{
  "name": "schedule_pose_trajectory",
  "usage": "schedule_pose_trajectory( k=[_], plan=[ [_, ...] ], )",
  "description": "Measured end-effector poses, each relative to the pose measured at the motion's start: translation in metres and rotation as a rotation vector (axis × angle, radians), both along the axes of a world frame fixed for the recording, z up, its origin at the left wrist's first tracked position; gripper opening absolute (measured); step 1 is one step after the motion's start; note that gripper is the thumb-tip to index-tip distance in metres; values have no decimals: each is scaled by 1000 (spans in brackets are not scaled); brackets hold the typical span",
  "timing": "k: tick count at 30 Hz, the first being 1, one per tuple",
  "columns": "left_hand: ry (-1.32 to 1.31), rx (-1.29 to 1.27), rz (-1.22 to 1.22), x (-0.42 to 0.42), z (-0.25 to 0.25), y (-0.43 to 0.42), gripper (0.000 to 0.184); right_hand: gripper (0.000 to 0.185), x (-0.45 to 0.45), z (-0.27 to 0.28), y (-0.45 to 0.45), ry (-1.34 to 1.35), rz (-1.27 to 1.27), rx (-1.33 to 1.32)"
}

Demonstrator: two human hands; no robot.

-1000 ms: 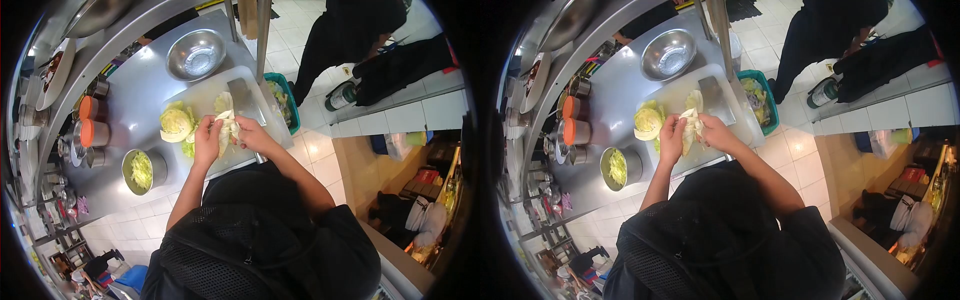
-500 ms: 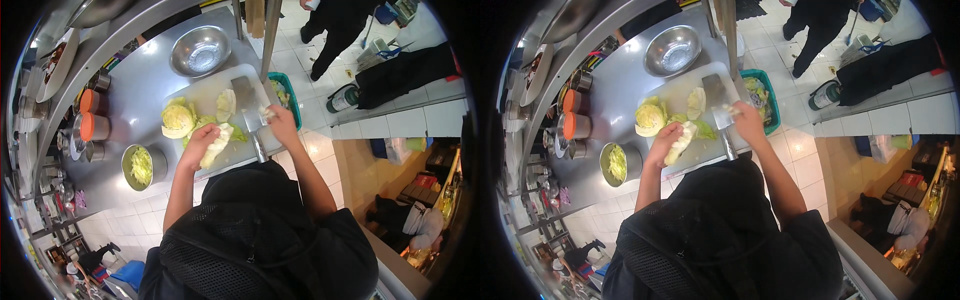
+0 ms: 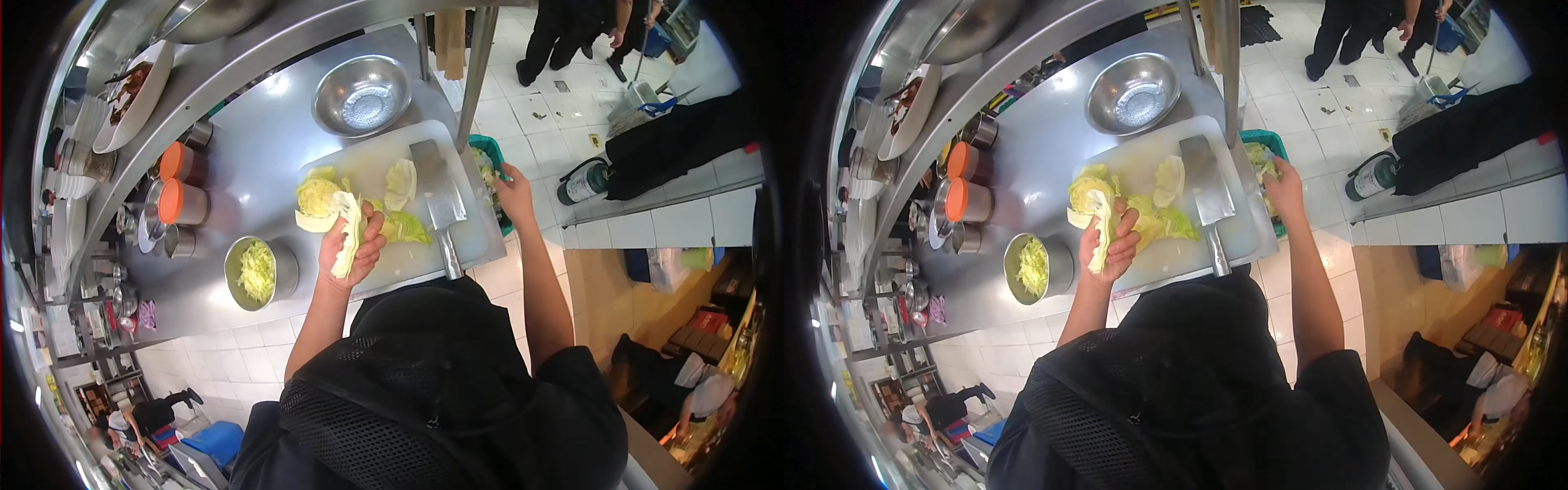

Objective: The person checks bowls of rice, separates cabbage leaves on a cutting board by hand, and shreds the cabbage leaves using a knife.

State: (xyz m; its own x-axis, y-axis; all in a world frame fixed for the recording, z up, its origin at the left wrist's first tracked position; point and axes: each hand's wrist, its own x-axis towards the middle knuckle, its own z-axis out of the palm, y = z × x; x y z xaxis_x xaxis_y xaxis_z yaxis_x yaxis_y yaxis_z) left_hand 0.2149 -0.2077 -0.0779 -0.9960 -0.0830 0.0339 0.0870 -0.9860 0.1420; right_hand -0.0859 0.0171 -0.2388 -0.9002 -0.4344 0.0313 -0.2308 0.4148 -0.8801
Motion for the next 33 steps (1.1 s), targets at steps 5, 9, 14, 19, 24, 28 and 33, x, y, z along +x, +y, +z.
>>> schedule_pose_trajectory(
  k=[5, 9, 14, 19, 24, 28, 33],
  plan=[
    [-110, -16, 69, 7, 6, -6, 42, 32, 50, 27, -14, -84, -43, -122],
    [-215, -25, 189, 20, 4, -26, 46, 22, 59, 42, -18, -91, -40, -149],
    [-268, -14, 296, 40, -4, -36, 38, 20, 69, 56, -40, -77, 138, -61],
    [-245, 33, 336, 50, -23, -30, 38, 25, 94, 71, -90, 90, 333, 83],
    [-352, 205, 408, 67, -65, -24, 40, 58, 83, 42, -144, 420, 411, 216],
    [-339, 0, 384, 60, -58, -12, 31, 69, 78, 52, -150, 413, 518, 274],
    [-390, -21, 409, 66, -53, -9, 36, 66, 81, 65, -161, 427, 581, 294]
  ],
)
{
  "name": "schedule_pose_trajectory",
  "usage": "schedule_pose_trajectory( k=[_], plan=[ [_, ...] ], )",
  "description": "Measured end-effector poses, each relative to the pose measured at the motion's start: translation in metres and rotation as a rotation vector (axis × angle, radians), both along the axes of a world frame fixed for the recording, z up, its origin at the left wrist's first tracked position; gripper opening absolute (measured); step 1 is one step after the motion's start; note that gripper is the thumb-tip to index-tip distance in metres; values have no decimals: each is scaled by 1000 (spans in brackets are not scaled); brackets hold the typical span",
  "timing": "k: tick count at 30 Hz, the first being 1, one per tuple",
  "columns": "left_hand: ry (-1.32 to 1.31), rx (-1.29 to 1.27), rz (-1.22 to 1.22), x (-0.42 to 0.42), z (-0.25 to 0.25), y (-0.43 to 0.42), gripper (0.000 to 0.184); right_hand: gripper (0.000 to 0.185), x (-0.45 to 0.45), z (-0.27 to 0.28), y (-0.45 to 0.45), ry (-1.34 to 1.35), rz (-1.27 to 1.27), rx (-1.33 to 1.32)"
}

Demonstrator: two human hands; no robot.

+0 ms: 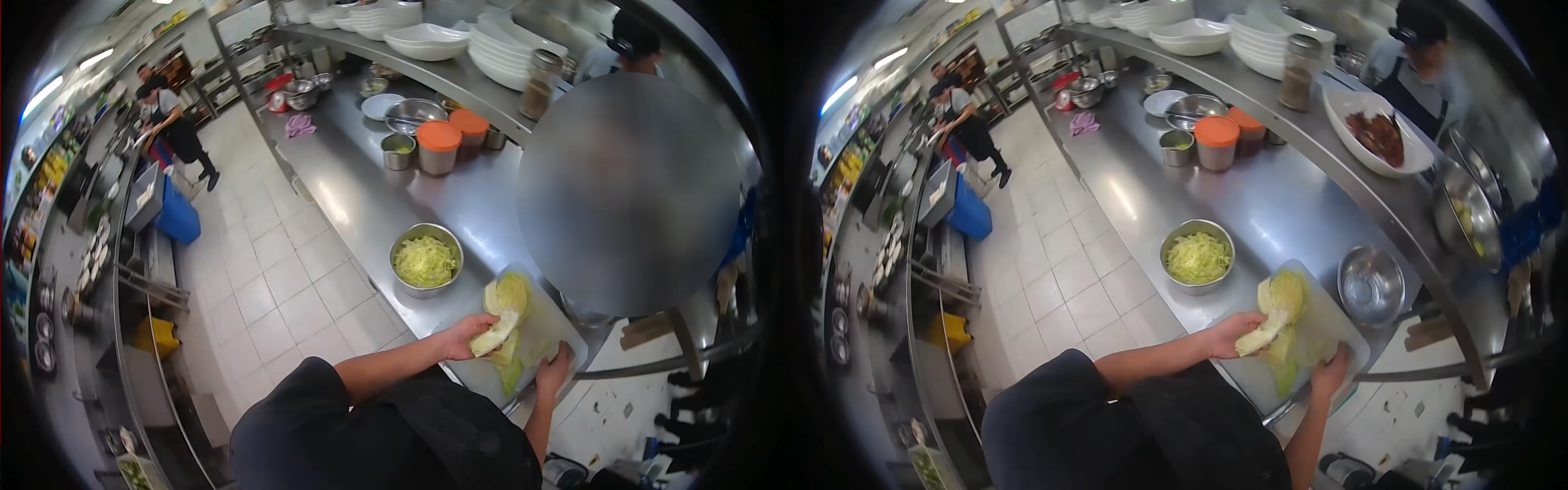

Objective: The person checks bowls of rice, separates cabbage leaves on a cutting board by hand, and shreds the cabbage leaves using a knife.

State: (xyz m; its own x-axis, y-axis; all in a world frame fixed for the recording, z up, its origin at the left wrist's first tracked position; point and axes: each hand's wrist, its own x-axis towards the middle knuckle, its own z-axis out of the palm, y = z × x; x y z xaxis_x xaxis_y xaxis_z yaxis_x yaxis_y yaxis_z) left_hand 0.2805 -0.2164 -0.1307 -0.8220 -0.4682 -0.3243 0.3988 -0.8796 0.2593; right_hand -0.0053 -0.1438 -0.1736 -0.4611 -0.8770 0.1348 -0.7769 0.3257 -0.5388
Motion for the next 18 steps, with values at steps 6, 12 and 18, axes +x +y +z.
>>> schedule_pose_trajectory(
  k=[6, 12, 18],
  plan=[
    [5, -29, 53, 13, 5, -4, 35, 46, -34, -52, -7, -86, -18, -91],
    [20, -8, 19, 5, 0, -1, 35, 35, -31, -38, 7, -105, -39, -176],
    [3, -15, -26, -5, 4, -1, 36, 37, -18, -31, 13, -103, 7, -45]
  ],
)
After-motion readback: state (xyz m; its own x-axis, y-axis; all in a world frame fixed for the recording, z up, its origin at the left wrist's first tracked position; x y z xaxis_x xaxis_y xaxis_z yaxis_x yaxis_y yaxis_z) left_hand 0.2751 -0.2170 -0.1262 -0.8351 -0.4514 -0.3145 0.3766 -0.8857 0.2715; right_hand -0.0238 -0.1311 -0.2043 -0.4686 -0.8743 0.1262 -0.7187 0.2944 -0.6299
